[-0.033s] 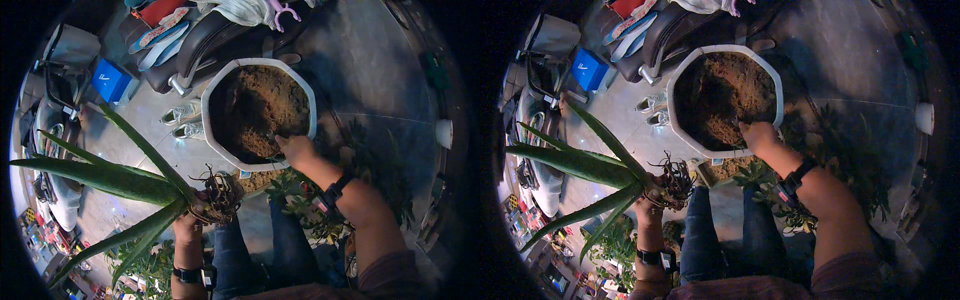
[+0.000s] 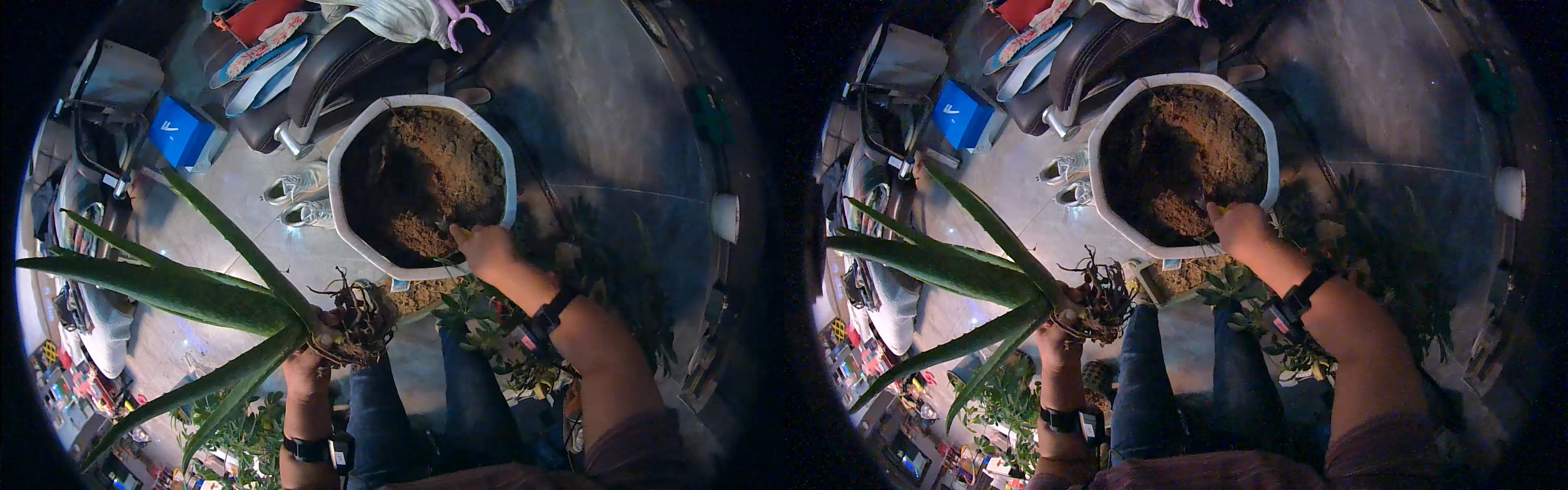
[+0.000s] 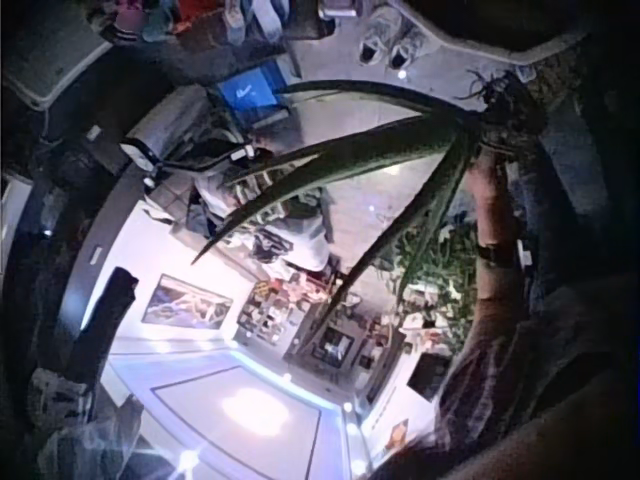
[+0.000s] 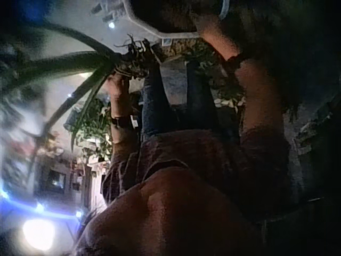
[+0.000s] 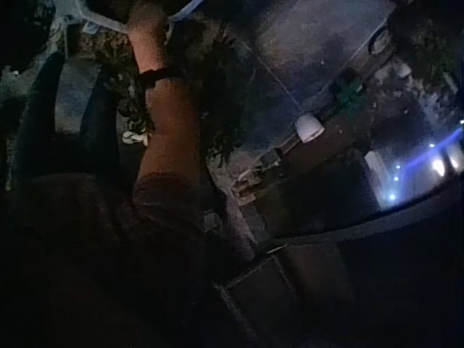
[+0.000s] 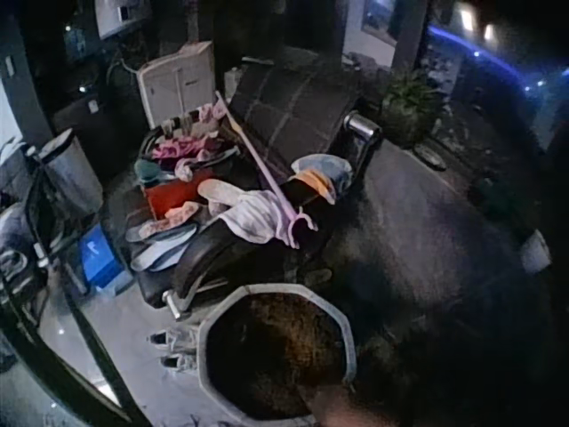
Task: The person removes an aloe vera plant from a small pot, places it aside, and then uses a hand trowel to loosen soil in a larger white pot. They then place the aloe vera plant into the larger pot and adjust its position.
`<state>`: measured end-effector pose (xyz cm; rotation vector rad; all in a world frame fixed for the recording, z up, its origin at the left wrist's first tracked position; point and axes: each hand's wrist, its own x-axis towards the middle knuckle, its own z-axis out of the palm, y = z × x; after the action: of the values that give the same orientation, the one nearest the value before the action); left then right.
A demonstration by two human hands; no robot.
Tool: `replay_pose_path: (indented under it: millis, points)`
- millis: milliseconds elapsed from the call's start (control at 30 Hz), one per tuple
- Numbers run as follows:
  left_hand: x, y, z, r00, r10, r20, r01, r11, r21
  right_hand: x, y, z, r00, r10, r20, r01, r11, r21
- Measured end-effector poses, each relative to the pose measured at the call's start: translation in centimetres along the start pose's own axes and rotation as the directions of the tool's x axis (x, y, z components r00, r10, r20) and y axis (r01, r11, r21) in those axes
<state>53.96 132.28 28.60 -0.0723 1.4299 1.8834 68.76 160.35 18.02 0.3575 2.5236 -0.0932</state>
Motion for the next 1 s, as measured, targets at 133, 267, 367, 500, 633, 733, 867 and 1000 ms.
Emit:
replay_pose_path:
  millis: [133,267,367,500,633,733,867,1000]
  points:
    - [-0.4,0.4,0.2,0.99,-0.132,-0.046,0.132,0.991,-0.006,-2.1,0.2,-0.6,0.984,-0.082,-0.157,0.084,0.996,0.007]
    - [-0.5,0.3,-0.6,0.989,-0.143,-0.042,0.145,0.989,0.037,-2.2,2.0,-3.1,0.982,-0.027,-0.188,0.064,0.98,0.19]
    - [-0.5,-0.1,-1.5,0.989,-0.136,-0.058,0.139,0.989,0.059,0.7,2.7,-4.3,0.978,0.053,-0.203,-0.014,0.982,0.188]
    - [-0.6,-0.7,-2.7,0.991,-0.122,-0.057,0.122,0.992,-0.007,6.3,-0.2,-3.1,0.999,-0.003,0.042,0.001,0.998,0.057]
    - [-0.6,-0.6,-4.1,0.986,-0.148,-0.083,0.146,0.989,-0.027,10.1,-4.1,-1.2,0.995,0.087,0.046,-0.092,0.991,0.098]
    - [-1.0,-0.1,-4.5,0.948,-0.257,-0.188,0.252,0.966,-0.053,10.1,-6.2,-0.7,0.984,0.165,0.066,-0.173,0.974,0.147]
    - [-1.2,0.6,-4.2,0.978,-0.166,-0.123,0.145,0.975,-0.168,8.9,-7.6,0.0,0.975,0.222,-0.005,-0.217,0.958,0.187]
    - [-1.8,1.0,-3.5,0.986,-0.059,-0.153,0.015,0.961,-0.275,8.2,-8.5,1.4,0.925,0.304,-0.229,-0.274,0.949,0.157]
